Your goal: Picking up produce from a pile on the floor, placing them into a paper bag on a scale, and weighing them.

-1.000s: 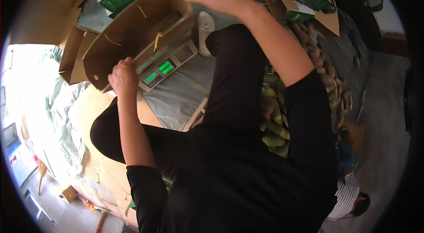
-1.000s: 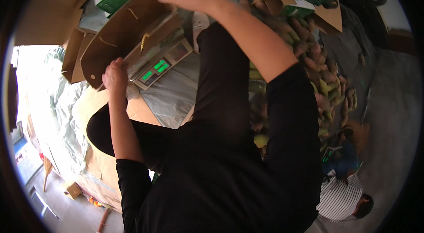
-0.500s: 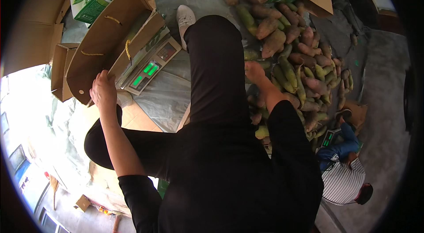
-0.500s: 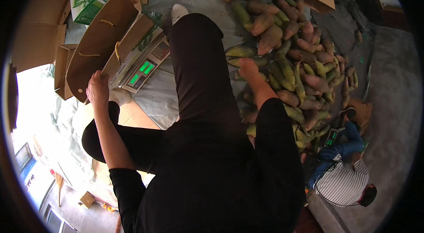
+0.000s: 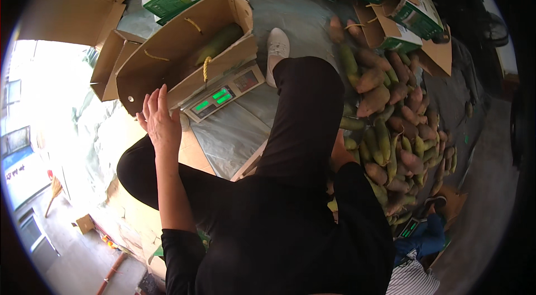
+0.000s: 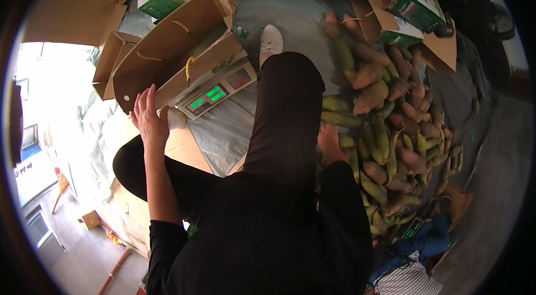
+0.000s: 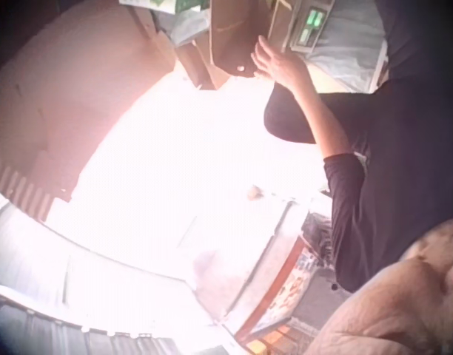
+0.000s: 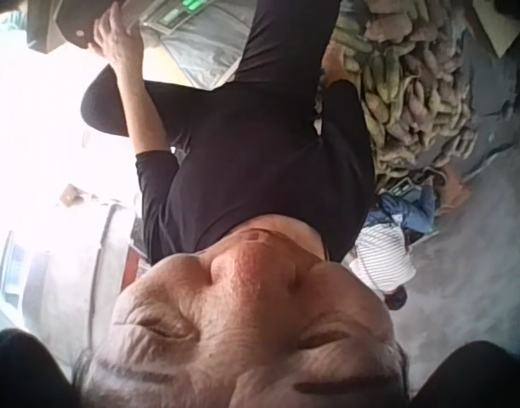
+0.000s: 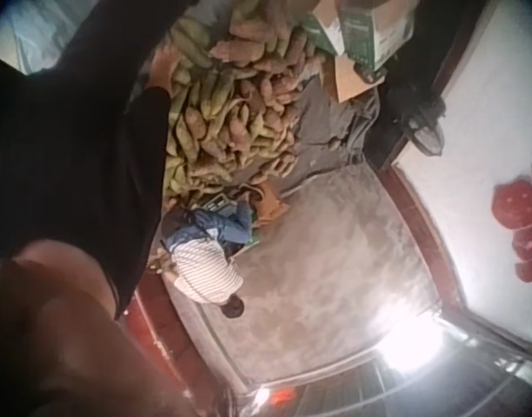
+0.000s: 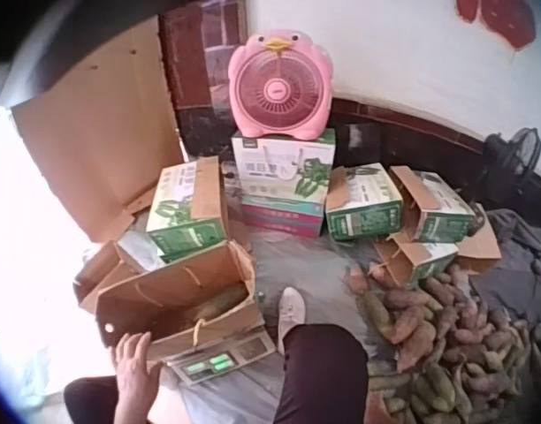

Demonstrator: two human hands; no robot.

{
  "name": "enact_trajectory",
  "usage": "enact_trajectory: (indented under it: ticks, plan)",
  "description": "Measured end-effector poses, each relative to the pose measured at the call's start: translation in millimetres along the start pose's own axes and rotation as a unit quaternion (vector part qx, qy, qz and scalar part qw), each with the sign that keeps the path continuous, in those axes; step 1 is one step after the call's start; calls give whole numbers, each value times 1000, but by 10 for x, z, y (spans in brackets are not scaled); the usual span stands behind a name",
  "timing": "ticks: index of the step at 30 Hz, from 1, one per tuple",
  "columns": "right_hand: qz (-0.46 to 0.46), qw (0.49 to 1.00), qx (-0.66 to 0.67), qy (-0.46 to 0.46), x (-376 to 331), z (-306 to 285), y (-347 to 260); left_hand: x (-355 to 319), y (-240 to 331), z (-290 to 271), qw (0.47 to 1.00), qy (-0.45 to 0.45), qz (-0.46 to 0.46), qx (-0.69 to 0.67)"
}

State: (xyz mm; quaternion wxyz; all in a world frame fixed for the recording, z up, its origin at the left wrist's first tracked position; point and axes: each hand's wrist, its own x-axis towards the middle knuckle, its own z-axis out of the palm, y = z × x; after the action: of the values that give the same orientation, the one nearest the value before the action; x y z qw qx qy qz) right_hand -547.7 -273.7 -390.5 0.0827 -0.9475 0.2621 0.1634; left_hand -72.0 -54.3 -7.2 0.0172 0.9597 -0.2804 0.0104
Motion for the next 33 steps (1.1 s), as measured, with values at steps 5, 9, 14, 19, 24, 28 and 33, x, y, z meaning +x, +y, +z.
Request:
enact_trajectory:
  ticks: [5,9,14,19,24,28,33]
  plan:
    - [-74,991,-113,11,-80,-174,-193,-189,-226,-95,999,0,-46,16]
    - [-76,987,-134,-39,-150,-332,-190,-95,-176,-55,999,-3,-43,15]
    - [-44,987,-155,-19,-59,-630,-8,-23,-114,-20,999,-12,-33,-5]
    - [148,985,-41,-81,293,-1718,-188,0,-299,4,999,27,-39,-25]
    - [289,932,194,106,206,-2129,85,104,-339,96,997,73,-8,-34]
    - [266,870,320,265,312,-2546,224,114,-318,65,996,90,3,-27]
    - [103,834,355,408,741,-3965,-111,83,-365,44,996,89,3,-17]
